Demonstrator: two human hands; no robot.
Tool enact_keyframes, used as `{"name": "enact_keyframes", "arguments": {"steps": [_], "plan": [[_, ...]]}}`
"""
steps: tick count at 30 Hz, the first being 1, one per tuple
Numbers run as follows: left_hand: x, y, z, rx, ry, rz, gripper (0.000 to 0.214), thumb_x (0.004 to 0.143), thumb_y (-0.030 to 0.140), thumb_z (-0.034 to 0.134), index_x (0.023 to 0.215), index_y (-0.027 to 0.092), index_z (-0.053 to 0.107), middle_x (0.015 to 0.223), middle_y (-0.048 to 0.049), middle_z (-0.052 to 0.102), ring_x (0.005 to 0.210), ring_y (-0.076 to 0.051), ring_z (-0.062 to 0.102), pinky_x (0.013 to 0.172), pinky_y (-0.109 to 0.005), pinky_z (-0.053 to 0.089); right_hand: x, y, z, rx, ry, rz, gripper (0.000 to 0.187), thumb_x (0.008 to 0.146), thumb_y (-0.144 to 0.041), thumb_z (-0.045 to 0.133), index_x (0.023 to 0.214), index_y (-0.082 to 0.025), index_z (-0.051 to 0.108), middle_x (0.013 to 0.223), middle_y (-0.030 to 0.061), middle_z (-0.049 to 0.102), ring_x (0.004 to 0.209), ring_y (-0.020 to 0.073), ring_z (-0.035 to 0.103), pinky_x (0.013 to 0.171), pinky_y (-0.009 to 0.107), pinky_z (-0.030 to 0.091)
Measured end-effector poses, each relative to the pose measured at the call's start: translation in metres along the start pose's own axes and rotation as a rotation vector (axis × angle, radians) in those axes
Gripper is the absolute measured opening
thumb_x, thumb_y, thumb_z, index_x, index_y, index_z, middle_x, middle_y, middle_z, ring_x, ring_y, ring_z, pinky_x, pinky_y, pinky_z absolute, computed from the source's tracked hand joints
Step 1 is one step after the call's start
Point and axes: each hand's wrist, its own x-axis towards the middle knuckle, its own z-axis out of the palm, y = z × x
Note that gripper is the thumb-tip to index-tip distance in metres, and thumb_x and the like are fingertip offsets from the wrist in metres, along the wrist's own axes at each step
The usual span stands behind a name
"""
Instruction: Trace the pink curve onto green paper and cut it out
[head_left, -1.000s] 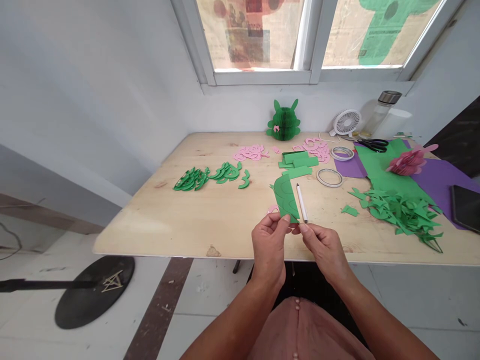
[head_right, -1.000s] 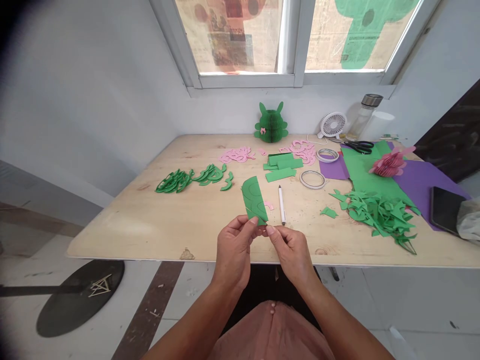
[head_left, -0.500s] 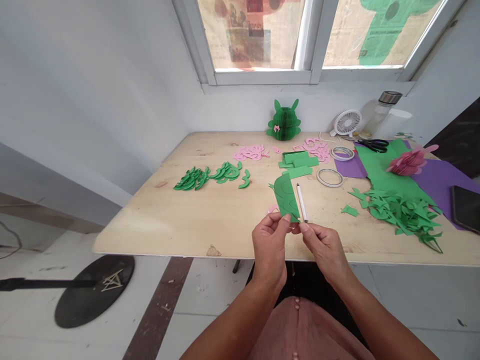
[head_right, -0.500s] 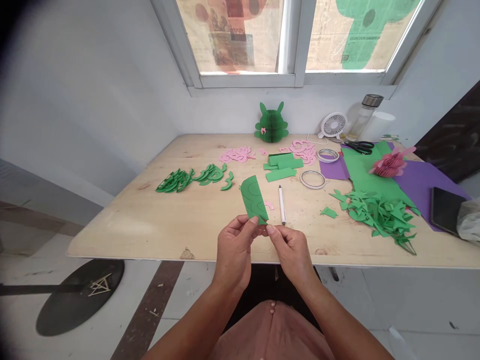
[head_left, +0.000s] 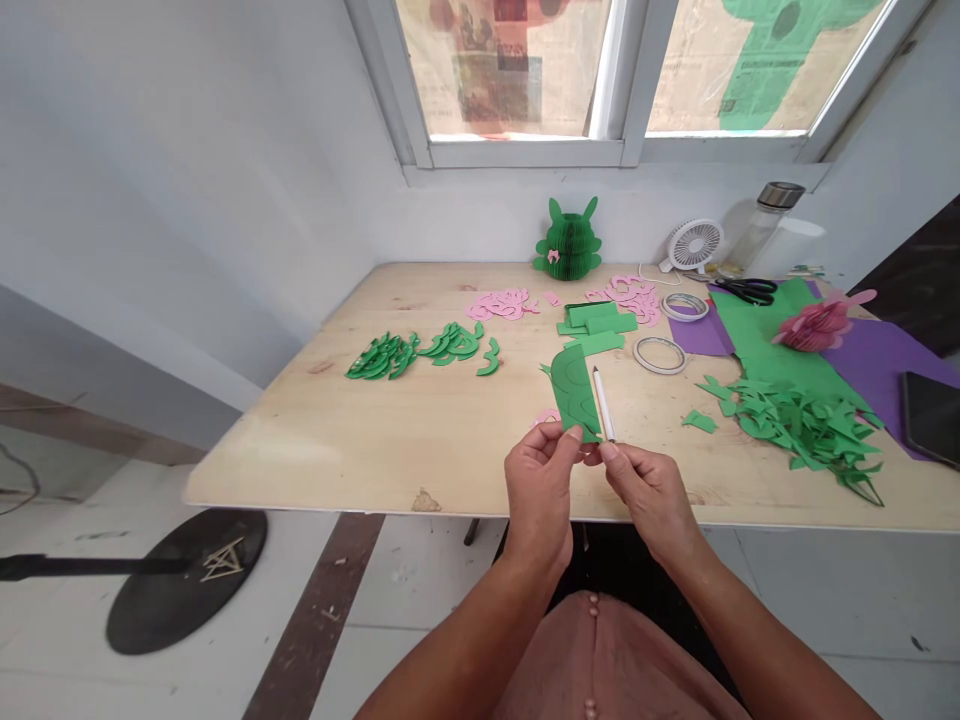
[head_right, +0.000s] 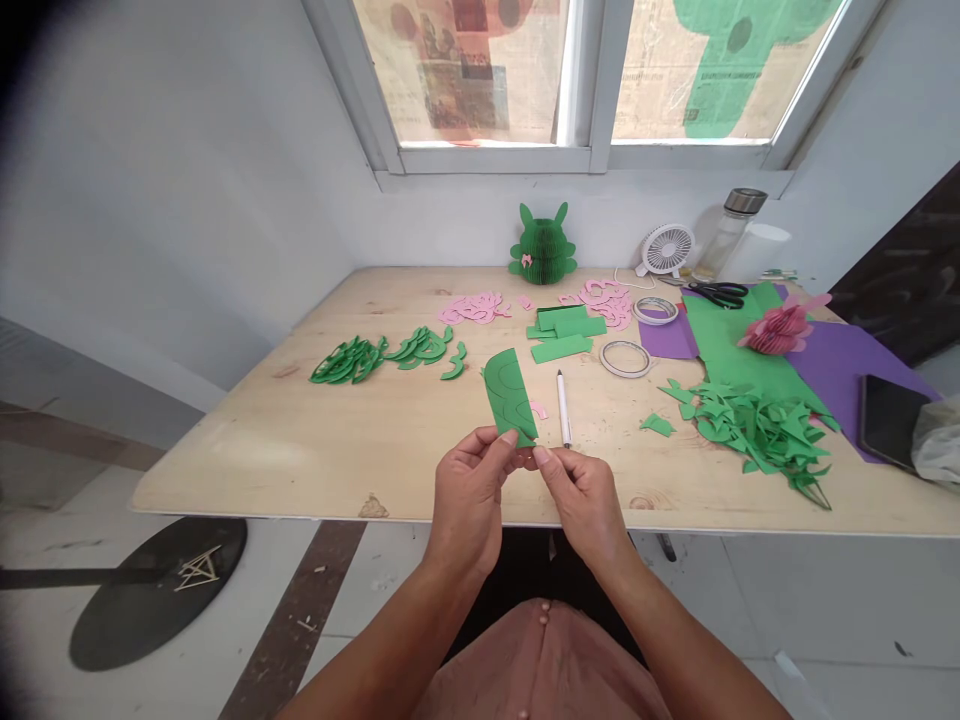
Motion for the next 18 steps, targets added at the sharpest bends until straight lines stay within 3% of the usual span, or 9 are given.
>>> {"name": "enact_keyframes", "arguments": {"steps": [7, 13, 18], "plan": [[0.0014, -0.0015, -0.0009, 0.002, 0.007, 0.002, 0.017, 0.065, 0.028, 0.072, 0.067, 0.014, 0.062, 0.067, -0.0033, 0.065, 0.062, -0.013, 0.058, 0.068, -0.029, 0.048, 0.0021, -0.0005, -0.0002, -0.022, 0.005, -0.024, 0.047, 0.087, -0.052, 0.049, 0.079, -0.014, 0.076, 0.050, -0.0024, 0.041, 0.046, 0.0114, 0.034, 0.048, 0.026, 0.035], [0.0026, -0.0012, -0.0015, 0.003, 0.013, -0.003, 0.018, 0.064, 0.028, 0.073, 0.068, 0.014, 0.063, 0.069, -0.0034, 0.065, 0.061, -0.013, 0.058, 0.067, -0.029, 0.049, 0.0042, 0.0012, -0.0004, 0.004, -0.003, -0.056, 0.044, 0.086, -0.052, 0.051, 0.078, -0.017, 0.076, 0.061, 0.0022, 0.061, 0.060, 0.0171, 0.055, 0.065, 0.030, 0.047], [0.0037, 0.0007, -0.0023, 0.014, 0.002, -0.020, 0.016, 0.064, 0.027, 0.072, 0.067, 0.014, 0.063, 0.068, -0.0028, 0.065, 0.060, -0.012, 0.058, 0.068, -0.028, 0.048, 0.0042, -0.0001, -0.0018, -0.046, -0.011, -0.029, 0.045, 0.086, -0.052, 0.050, 0.077, -0.016, 0.076, 0.057, 0.0000, 0.056, 0.050, 0.0134, 0.046, 0.056, 0.027, 0.042]]}}
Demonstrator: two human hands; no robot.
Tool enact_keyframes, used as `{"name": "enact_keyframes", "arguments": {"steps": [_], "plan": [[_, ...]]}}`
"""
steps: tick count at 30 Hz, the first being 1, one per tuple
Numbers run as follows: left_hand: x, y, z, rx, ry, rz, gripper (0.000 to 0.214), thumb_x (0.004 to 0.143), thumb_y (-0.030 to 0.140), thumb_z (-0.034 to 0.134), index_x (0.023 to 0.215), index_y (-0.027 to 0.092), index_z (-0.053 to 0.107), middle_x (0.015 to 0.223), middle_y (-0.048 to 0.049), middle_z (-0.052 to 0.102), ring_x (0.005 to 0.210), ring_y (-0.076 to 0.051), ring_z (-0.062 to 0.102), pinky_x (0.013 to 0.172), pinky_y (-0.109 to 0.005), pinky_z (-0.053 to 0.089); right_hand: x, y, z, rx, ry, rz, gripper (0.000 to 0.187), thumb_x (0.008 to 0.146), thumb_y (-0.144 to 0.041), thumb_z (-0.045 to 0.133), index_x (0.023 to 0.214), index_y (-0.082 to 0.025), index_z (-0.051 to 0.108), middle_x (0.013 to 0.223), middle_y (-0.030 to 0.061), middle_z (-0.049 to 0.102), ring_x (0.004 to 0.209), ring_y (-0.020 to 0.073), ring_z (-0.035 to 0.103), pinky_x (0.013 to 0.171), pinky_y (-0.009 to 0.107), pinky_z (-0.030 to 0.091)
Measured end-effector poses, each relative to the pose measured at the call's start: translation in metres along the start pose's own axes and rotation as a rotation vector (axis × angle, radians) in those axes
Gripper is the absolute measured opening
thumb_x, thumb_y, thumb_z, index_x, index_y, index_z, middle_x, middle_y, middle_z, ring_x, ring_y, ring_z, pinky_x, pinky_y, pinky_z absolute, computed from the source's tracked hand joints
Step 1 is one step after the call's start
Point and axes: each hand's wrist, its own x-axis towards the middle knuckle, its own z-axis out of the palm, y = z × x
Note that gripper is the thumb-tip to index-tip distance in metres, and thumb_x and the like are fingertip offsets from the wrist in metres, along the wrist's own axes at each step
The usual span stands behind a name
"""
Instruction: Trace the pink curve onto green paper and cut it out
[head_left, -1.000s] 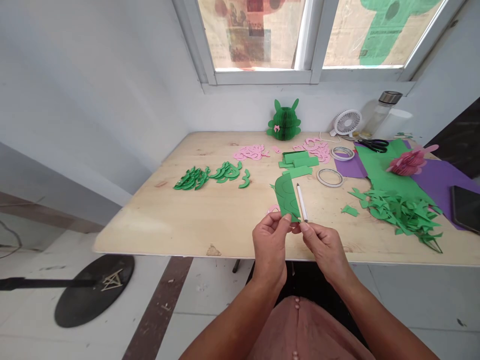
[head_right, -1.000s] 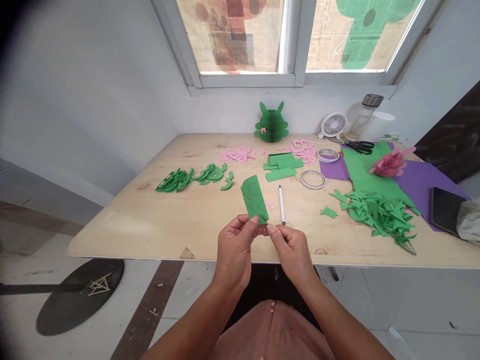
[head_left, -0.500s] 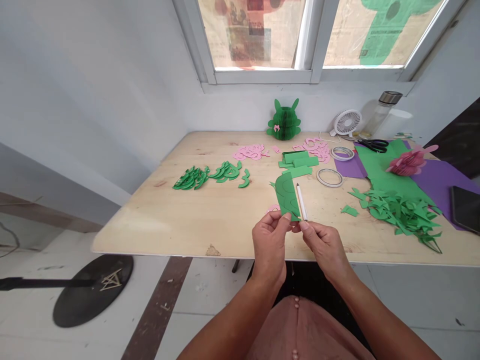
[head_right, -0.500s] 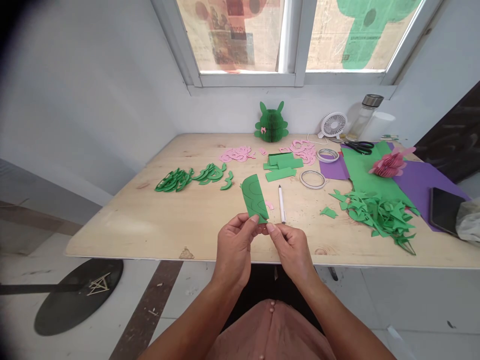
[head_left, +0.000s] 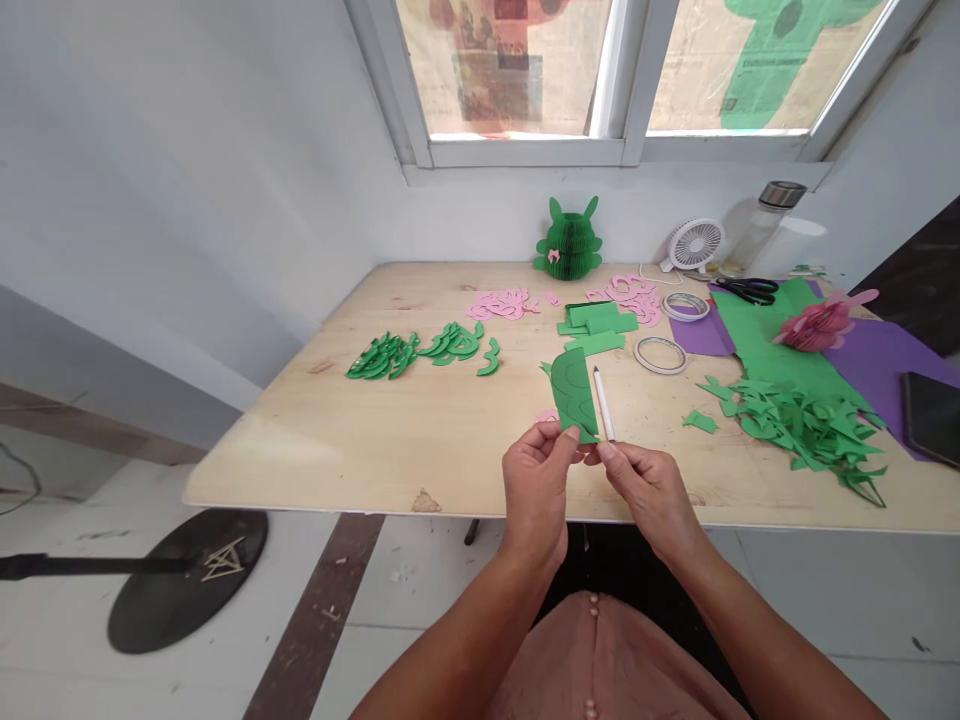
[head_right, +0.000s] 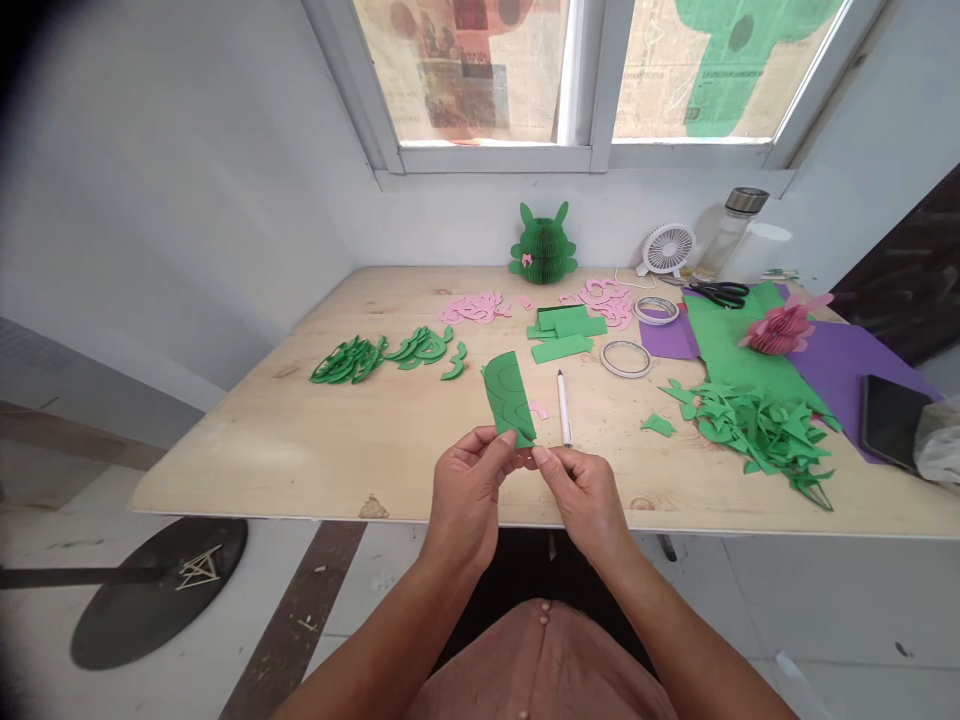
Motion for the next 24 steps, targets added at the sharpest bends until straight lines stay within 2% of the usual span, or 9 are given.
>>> {"name": "enact_keyframes", "arguments": {"steps": [3, 5, 9, 14, 18, 24], "plan": [[0.0004, 0.0009, -0.0006, 0.002, 0.000, -0.011, 0.016, 0.063, 0.026, 0.072, 0.067, 0.014, 0.062, 0.068, -0.0026, 0.064, 0.061, -0.012, 0.058, 0.068, -0.028, 0.048, -0.0002, 0.0002, -0.0010, -0.021, 0.003, 0.010, 0.046, 0.086, -0.051, 0.050, 0.076, -0.015, 0.075, 0.049, -0.0027, 0.045, 0.046, 0.0120, 0.039, 0.053, 0.027, 0.038], [0.0003, 0.0014, -0.0010, 0.004, -0.003, -0.014, 0.016, 0.063, 0.026, 0.072, 0.067, 0.014, 0.062, 0.068, -0.0026, 0.064, 0.061, -0.012, 0.058, 0.069, -0.029, 0.048, -0.0002, 0.0006, -0.0019, -0.025, 0.002, 0.012, 0.045, 0.086, -0.051, 0.050, 0.076, -0.014, 0.074, 0.048, -0.0031, 0.043, 0.048, 0.0128, 0.041, 0.053, 0.027, 0.038], [0.0003, 0.0022, -0.0016, 0.008, -0.005, -0.020, 0.016, 0.062, 0.025, 0.071, 0.067, 0.014, 0.061, 0.069, -0.0027, 0.065, 0.062, -0.012, 0.059, 0.069, -0.029, 0.049, -0.0003, 0.0010, -0.0031, -0.024, -0.009, 0.005, 0.043, 0.087, -0.048, 0.050, 0.075, -0.014, 0.073, 0.056, -0.0001, 0.053, 0.062, 0.0174, 0.054, 0.062, 0.027, 0.042], [0.0005, 0.0028, -0.0020, 0.016, -0.009, -0.019, 0.016, 0.063, 0.025, 0.071, 0.067, 0.014, 0.061, 0.070, -0.0030, 0.065, 0.062, -0.012, 0.059, 0.069, -0.028, 0.048, 0.0005, 0.0021, -0.0026, 0.002, -0.020, 0.021, 0.042, 0.086, -0.048, 0.051, 0.074, -0.014, 0.072, 0.065, 0.0024, 0.062, 0.069, 0.0187, 0.058, 0.066, 0.028, 0.043], [0.0008, 0.0030, -0.0022, 0.022, -0.008, -0.019, 0.016, 0.063, 0.025, 0.071, 0.068, 0.013, 0.061, 0.070, -0.0025, 0.064, 0.062, -0.012, 0.058, 0.069, -0.028, 0.048, 0.0011, 0.0031, -0.0022, 0.002, -0.021, 0.042, 0.044, 0.086, -0.050, 0.051, 0.075, -0.014, 0.073, 0.063, 0.0020, 0.061, 0.063, 0.0170, 0.055, 0.062, 0.027, 0.041], [0.0018, 0.0025, -0.0027, 0.021, -0.006, -0.024, 0.018, 0.062, 0.026, 0.071, 0.068, 0.014, 0.060, 0.071, -0.0020, 0.065, 0.062, -0.012, 0.059, 0.070, -0.029, 0.048, 0.0014, 0.0016, -0.0022, 0.007, -0.009, 0.037, 0.042, 0.085, -0.049, 0.052, 0.071, -0.014, 0.071, 0.054, -0.0013, 0.046, 0.056, 0.0135, 0.045, 0.055, 0.026, 0.034]]}}
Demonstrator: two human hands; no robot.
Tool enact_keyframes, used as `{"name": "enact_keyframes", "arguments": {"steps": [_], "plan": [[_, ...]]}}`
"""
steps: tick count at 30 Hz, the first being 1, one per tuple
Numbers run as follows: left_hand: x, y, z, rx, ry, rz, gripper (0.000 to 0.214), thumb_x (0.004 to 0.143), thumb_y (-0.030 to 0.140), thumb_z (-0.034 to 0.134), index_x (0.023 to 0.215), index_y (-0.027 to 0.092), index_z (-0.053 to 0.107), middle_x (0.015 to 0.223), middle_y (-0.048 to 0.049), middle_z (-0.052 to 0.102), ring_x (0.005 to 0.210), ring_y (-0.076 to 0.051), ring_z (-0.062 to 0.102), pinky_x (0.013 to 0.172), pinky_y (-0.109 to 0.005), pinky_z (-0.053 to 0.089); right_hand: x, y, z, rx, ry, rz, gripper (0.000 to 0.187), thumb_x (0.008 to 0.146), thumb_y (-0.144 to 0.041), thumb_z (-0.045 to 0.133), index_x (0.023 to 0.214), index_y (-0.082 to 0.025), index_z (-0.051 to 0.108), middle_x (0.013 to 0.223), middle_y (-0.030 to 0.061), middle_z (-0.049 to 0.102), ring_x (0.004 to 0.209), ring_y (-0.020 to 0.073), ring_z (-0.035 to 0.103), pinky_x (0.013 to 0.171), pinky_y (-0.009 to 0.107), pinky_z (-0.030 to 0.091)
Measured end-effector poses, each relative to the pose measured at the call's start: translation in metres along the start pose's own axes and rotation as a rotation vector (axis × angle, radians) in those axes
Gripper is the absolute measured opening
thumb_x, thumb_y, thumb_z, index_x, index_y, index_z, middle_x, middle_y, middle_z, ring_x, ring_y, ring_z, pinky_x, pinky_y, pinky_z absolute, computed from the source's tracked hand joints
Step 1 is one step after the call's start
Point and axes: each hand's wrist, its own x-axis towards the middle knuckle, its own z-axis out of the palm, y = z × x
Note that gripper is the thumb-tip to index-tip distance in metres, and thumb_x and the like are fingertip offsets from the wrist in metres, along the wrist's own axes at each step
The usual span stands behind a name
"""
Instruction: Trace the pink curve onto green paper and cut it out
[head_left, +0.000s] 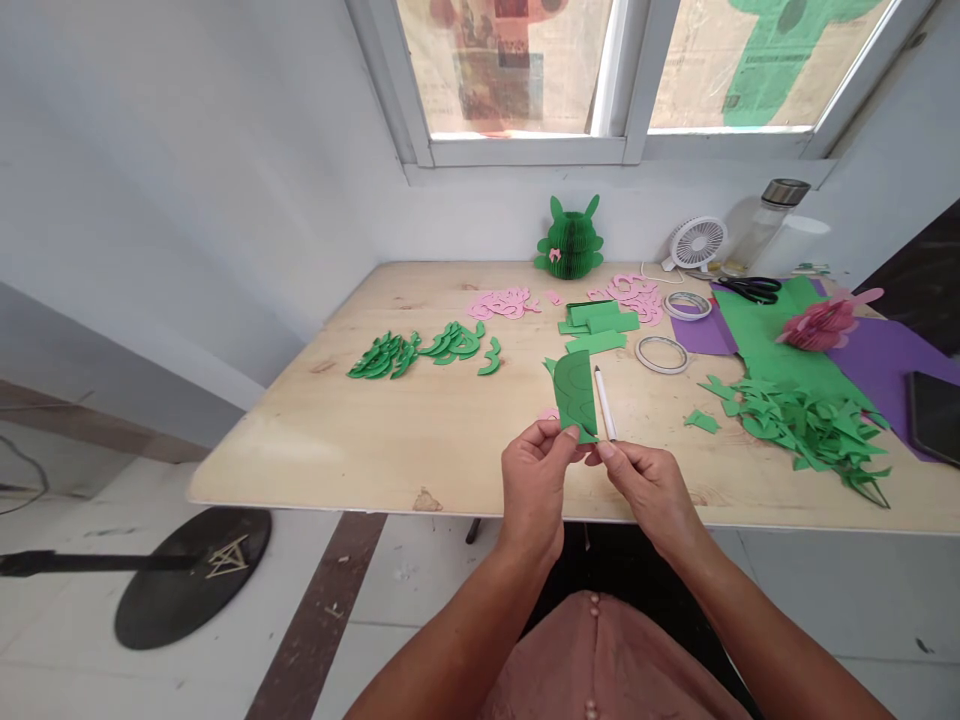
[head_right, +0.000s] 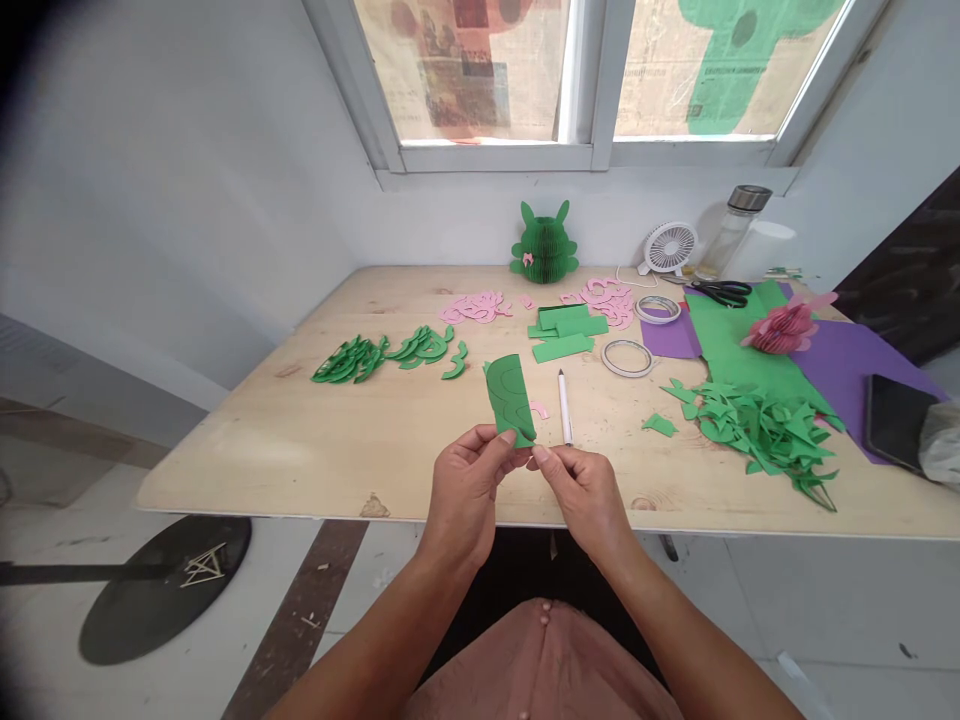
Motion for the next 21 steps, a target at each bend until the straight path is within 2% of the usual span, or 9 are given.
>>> {"name": "enact_keyframes", "arguments": {"steps": [4, 7, 21], "plan": [[0.0000, 0.0008, -0.0002, -0.006, -0.014, -0.003, 0.017, 0.063, 0.026, 0.071, 0.069, 0.013, 0.061, 0.071, -0.0020, 0.065, 0.062, -0.012, 0.059, 0.070, -0.028, 0.048, -0.0003, -0.0001, 0.0004, 0.031, -0.020, 0.042, 0.045, 0.084, -0.053, 0.052, 0.072, -0.014, 0.070, 0.048, -0.0051, 0.029, 0.047, 0.0104, 0.028, 0.046, 0.025, 0.022], [0.0000, 0.0014, -0.0008, -0.005, -0.023, -0.001, 0.016, 0.063, 0.025, 0.070, 0.070, 0.013, 0.062, 0.072, -0.0020, 0.065, 0.062, -0.011, 0.059, 0.070, -0.028, 0.048, -0.0005, 0.0008, 0.0006, 0.049, -0.048, 0.078, 0.048, 0.083, -0.056, 0.050, 0.074, -0.013, 0.069, 0.050, -0.0064, 0.023, 0.046, 0.0094, 0.020, 0.044, 0.025, 0.015], [0.0018, 0.0014, -0.0035, 0.035, -0.023, -0.021, 0.017, 0.062, 0.026, 0.070, 0.069, 0.014, 0.060, 0.068, -0.0013, 0.065, 0.061, -0.011, 0.058, 0.069, -0.027, 0.048, 0.0001, 0.0004, -0.0002, 0.041, -0.073, 0.089, 0.050, 0.082, -0.059, 0.050, 0.074, -0.013, 0.068, 0.052, -0.0061, 0.022, 0.047, 0.0092, 0.020, 0.045, 0.025, 0.014]]}}
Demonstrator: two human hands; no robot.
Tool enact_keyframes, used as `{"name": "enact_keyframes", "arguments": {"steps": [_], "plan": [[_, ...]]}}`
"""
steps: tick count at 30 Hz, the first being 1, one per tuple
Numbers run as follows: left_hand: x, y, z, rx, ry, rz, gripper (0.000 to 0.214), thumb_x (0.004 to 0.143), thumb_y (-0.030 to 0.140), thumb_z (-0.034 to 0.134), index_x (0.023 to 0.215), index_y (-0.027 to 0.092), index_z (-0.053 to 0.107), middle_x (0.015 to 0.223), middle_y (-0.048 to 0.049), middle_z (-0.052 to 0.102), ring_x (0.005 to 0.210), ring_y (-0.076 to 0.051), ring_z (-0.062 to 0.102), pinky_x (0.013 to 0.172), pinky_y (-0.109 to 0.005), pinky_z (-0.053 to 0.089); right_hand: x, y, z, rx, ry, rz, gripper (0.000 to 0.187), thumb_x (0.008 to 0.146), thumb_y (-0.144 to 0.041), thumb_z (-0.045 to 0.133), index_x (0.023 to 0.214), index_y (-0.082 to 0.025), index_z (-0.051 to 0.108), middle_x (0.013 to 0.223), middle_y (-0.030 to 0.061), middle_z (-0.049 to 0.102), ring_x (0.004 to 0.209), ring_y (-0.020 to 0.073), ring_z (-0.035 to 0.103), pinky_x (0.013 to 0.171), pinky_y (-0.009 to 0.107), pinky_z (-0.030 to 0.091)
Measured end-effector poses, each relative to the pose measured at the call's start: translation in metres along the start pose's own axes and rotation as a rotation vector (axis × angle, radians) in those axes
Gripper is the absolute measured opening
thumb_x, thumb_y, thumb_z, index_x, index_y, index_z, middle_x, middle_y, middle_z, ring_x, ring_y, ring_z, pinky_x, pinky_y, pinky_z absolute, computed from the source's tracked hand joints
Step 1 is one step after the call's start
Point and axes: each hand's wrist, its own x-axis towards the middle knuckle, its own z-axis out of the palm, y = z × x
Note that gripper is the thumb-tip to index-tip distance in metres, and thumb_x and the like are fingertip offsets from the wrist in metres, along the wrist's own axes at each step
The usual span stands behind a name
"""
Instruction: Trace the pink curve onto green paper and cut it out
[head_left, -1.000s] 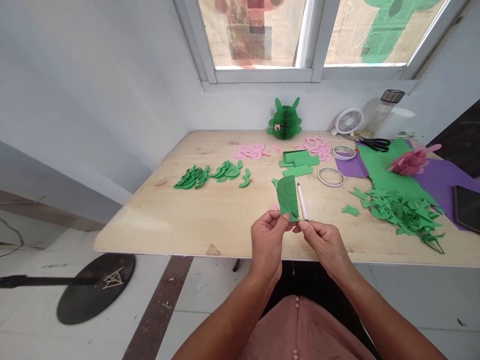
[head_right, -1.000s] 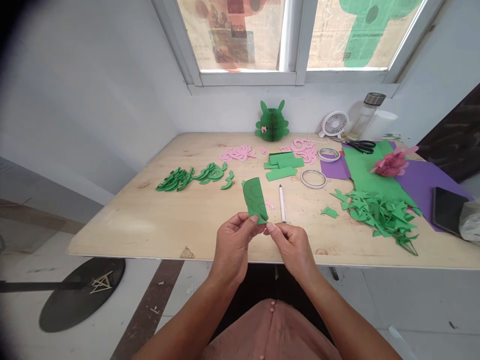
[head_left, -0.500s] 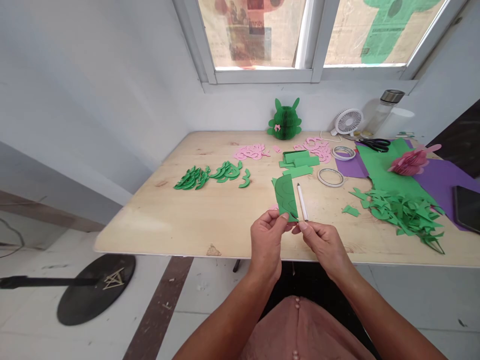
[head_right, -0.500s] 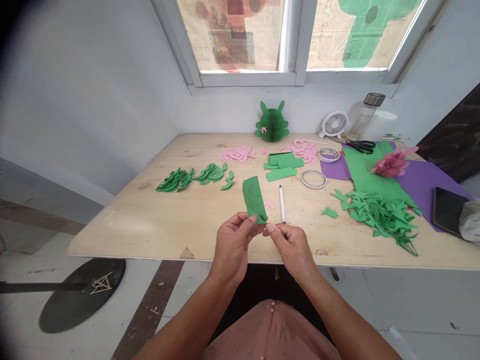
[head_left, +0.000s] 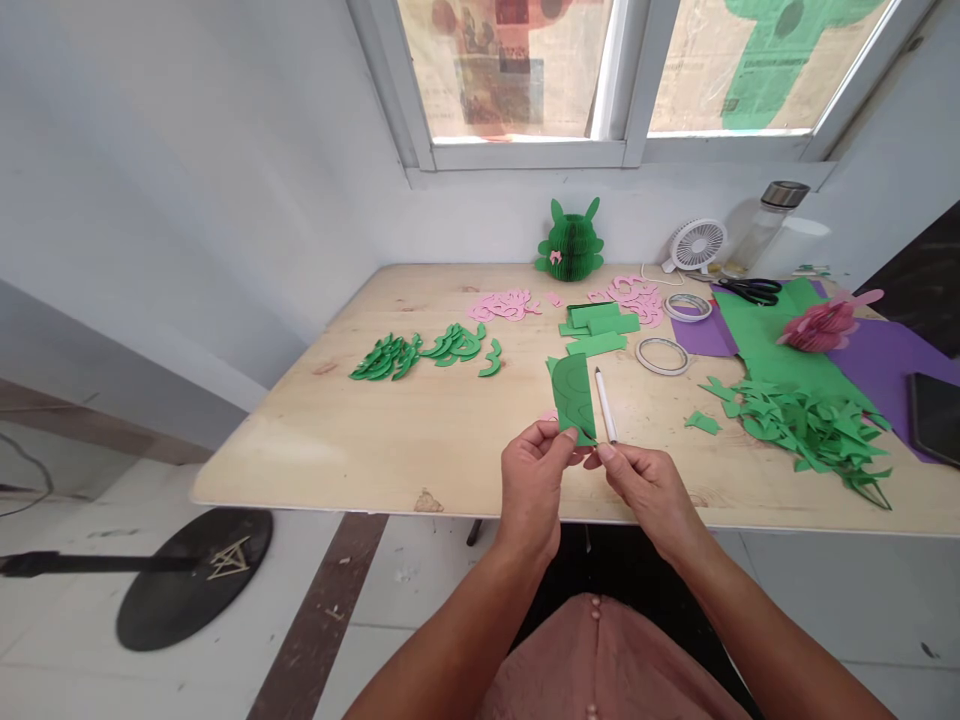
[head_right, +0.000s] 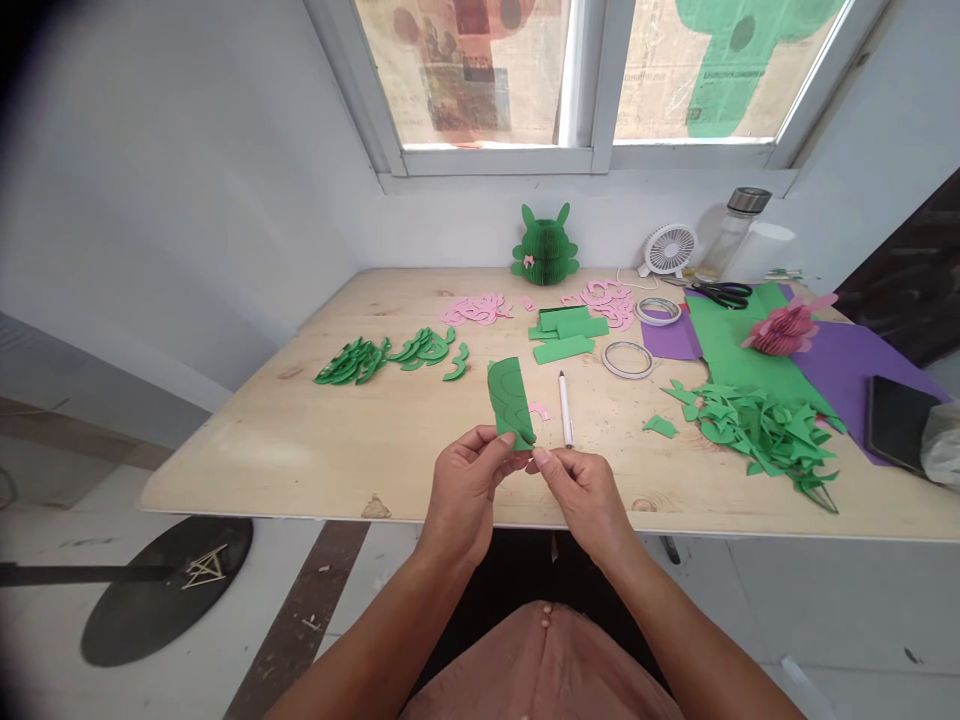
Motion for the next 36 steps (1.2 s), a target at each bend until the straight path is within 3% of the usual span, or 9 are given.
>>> {"name": "enact_keyframes", "arguments": {"steps": [8, 14, 17, 22, 36], "plan": [[0.007, 0.004, -0.005, 0.021, 0.018, 0.015, 0.016, 0.062, 0.026, 0.072, 0.070, 0.014, 0.064, 0.066, -0.0015, 0.066, 0.060, -0.012, 0.061, 0.068, -0.026, 0.047, -0.005, 0.003, -0.008, 0.017, -0.086, 0.069, 0.049, 0.085, -0.057, 0.048, 0.083, -0.012, 0.069, 0.053, -0.0063, 0.025, 0.049, 0.0087, 0.021, 0.045, 0.024, 0.015], [0.008, 0.009, -0.013, 0.062, -0.034, -0.005, 0.017, 0.062, 0.026, 0.074, 0.066, 0.014, 0.063, 0.064, -0.0004, 0.065, 0.060, -0.011, 0.060, 0.069, -0.026, 0.047, -0.005, -0.005, -0.019, 0.106, 0.060, 0.082, 0.039, 0.077, -0.052, 0.062, 0.079, -0.014, 0.068, 0.056, -0.0056, 0.027, 0.050, 0.0078, 0.020, 0.045, 0.024, 0.014], [0.005, 0.007, -0.014, 0.088, -0.110, -0.026, 0.018, 0.061, 0.028, 0.075, 0.065, 0.014, 0.063, 0.065, -0.0008, 0.065, 0.061, -0.011, 0.058, 0.069, -0.026, 0.048, 0.003, -0.012, -0.013, 0.158, 0.117, 0.056, 0.033, 0.075, -0.048, 0.066, 0.078, -0.015, 0.067, 0.057, -0.0054, 0.030, 0.051, 0.0075, 0.020, 0.044, 0.024, 0.013], [0.000, 0.002, -0.013, 0.123, -0.222, -0.048, 0.020, 0.062, 0.029, 0.077, 0.067, 0.013, 0.066, 0.068, -0.0019, 0.064, 0.065, -0.012, 0.058, 0.072, -0.028, 0.051, 0.014, -0.013, 0.002, 0.383, 0.086, 0.067, 0.036, 0.071, -0.046, 0.071, 0.060, -0.017, 0.053, 0.052, -0.0078, 0.025, 0.048, 0.0066, 0.015, 0.043, 0.024, 0.011], [-0.002, 0.000, -0.010, 0.138, -0.195, -0.064, 0.019, 0.060, 0.026, 0.078, 0.065, 0.012, 0.067, 0.066, -0.0013, 0.065, 0.062, -0.010, 0.058, 0.071, -0.026, 0.052, 0.011, -0.009, 0.004, 0.508, 0.158, 0.096, 0.042, 0.066, -0.042, 0.075, 0.055, -0.019, 0.042, 0.049, -0.0095, 0.026, 0.043, 0.0048, 0.017, 0.040, 0.022, 0.012]]}}
